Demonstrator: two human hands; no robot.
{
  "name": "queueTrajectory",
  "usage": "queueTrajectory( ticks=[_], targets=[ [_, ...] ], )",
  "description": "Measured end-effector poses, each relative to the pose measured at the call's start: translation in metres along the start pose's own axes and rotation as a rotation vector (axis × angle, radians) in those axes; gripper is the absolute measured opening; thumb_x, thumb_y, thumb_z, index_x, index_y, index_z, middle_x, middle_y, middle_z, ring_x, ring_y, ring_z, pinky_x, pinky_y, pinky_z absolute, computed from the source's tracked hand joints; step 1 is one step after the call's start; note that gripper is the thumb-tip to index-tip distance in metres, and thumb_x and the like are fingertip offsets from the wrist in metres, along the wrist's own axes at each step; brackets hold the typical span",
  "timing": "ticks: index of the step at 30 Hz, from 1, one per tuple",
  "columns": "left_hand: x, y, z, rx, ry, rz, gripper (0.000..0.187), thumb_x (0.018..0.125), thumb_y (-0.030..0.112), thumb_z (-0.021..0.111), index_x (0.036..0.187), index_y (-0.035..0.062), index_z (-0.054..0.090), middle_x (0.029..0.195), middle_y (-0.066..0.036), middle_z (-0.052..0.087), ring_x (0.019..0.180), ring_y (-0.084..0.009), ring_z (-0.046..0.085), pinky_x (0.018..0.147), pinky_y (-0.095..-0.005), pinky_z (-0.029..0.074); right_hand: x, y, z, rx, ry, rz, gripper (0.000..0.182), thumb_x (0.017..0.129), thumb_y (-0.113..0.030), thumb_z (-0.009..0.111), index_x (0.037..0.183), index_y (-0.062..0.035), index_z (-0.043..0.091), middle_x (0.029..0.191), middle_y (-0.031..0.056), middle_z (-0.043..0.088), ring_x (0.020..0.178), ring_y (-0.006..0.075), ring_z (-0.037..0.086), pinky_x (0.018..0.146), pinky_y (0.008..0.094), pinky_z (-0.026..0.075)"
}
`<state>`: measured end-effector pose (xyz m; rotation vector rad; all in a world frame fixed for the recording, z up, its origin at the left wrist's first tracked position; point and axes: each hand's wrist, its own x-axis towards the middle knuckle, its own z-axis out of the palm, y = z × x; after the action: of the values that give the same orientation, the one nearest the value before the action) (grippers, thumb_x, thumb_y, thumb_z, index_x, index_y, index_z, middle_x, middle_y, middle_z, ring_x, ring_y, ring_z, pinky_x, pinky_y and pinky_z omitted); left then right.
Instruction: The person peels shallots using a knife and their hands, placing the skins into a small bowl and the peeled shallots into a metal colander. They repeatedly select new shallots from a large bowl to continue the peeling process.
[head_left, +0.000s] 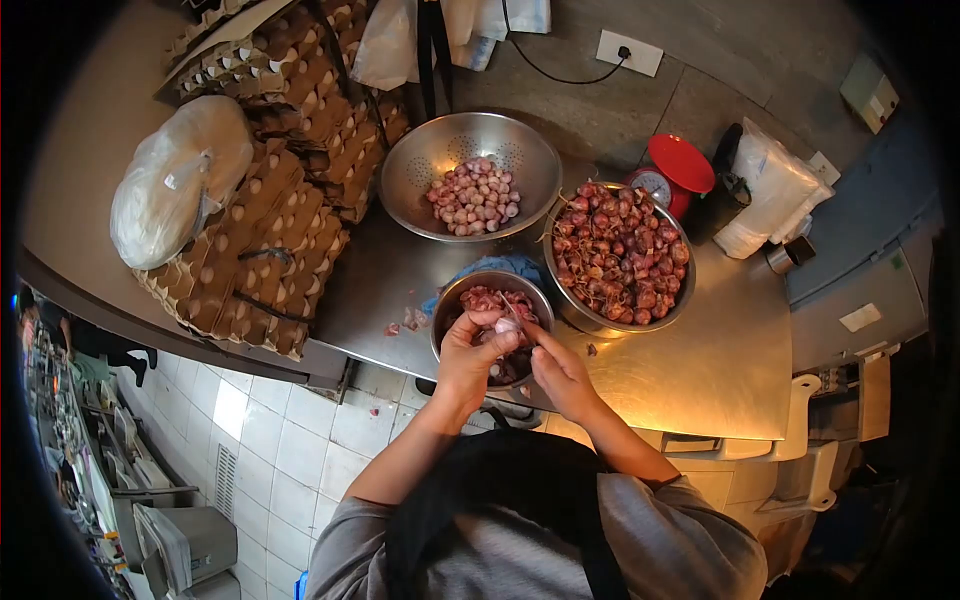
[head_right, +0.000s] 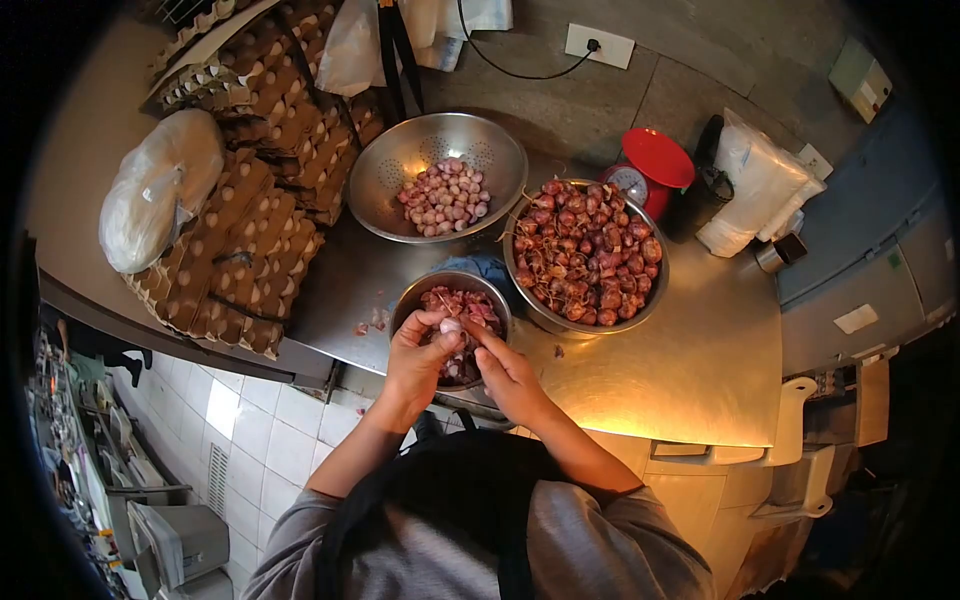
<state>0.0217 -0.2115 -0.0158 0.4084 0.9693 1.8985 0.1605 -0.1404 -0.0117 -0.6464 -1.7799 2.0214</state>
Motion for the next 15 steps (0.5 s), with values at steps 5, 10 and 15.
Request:
queueTrajectory(
  ticks=[5,10,15],
  targets=[
    [-0.001,0.007,0.001,0.062,-0.028,-0.036,0.03,0.072,0.0,0.068,0.099,0.0049,0.056,0.093,-0.004,0.06,0.084,-0.0118,0.058,0.075,-0.0233,0.048,0.008,0.006,-0.006,-0.195,0.108,-0.103,0.037,0.093,-0.021,0.042,0.128,-0.0087,0.042,0.118,0.0086,0.053,0.097,0.0129,0.052,0.082,0.0231,0.04],
    [-0.002,0.013,0.004,0.078,-0.011,-0.054,0.03,0.072,0.001,0.069,0.099,0.0044,0.056,0.093,-0.005,0.061,0.083,-0.0111,0.059,0.072,-0.0219,0.047,0.014,0.007,-0.015,-0.159,0.066,-0.139,0.038,0.093,-0.02,0.042,0.128,-0.0075,0.042,0.12,0.0101,0.052,0.108,0.0157,0.049,0.092,0.0264,0.036],
    [0.001,0.009,0.0,0.098,-0.04,-0.013,0.029,0.073,-0.002,0.067,0.099,0.0035,0.056,0.091,-0.005,0.062,0.081,-0.0106,0.059,0.07,-0.0206,0.047,0.005,-0.014,-0.001,-0.333,0.044,-0.243,0.04,0.093,-0.022,0.041,0.128,-0.0048,0.04,0.12,0.0118,0.052,0.111,0.0184,0.049,0.092,0.0272,0.036]
  ],
)
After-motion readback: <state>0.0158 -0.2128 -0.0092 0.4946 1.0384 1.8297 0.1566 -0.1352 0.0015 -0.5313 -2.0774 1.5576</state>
